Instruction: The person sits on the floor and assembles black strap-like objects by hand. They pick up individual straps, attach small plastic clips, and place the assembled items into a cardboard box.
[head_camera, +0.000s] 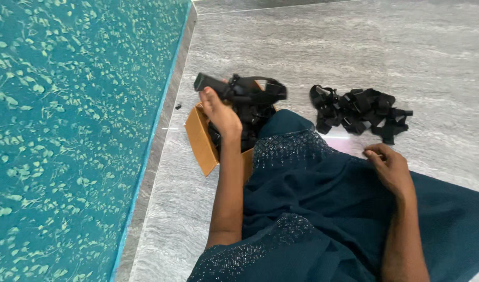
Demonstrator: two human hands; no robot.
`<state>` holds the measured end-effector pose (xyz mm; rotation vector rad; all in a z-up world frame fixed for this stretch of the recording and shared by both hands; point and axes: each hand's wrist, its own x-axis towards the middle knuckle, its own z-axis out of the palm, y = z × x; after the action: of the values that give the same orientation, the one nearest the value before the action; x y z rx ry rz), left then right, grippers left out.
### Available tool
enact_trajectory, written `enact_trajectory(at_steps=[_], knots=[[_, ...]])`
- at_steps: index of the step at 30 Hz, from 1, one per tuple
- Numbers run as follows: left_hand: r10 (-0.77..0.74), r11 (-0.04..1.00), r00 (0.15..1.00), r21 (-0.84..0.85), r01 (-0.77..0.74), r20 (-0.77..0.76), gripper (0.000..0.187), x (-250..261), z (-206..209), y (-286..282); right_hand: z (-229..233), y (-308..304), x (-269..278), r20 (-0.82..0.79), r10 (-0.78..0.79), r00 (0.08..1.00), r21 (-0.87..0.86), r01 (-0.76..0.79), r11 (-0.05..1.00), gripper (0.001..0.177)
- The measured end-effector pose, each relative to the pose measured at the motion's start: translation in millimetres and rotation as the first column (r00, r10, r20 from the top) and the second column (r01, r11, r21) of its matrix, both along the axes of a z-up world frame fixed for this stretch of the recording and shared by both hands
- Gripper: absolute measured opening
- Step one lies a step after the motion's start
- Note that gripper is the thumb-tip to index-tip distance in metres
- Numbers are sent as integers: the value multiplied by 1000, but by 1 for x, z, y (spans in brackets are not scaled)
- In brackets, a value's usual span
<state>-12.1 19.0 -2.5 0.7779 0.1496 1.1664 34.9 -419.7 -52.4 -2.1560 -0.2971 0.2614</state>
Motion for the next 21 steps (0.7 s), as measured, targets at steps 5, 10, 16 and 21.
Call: enact_trajectory(at_steps=[5,10,16,21], knots=[[-5,949,978,-308,-61,-208,52,-81,-56,54,18,-4,-3,-134,-91,987,-147,71,987,28],[-49,744,950,-645,-171,-309,46,-155,-108,75,10,-17,4,-156,-92,983,-232,54,971,31],[-25,693,988,-715,-92,-151,51,-155,-169,105,-14,-28,16,-107,-58,993,-266,27,964,33],[69,824,998,-563,-55,2,46,-58,-205,137,-13,-22,11,-171,-142,975,-366,71,928,35]])
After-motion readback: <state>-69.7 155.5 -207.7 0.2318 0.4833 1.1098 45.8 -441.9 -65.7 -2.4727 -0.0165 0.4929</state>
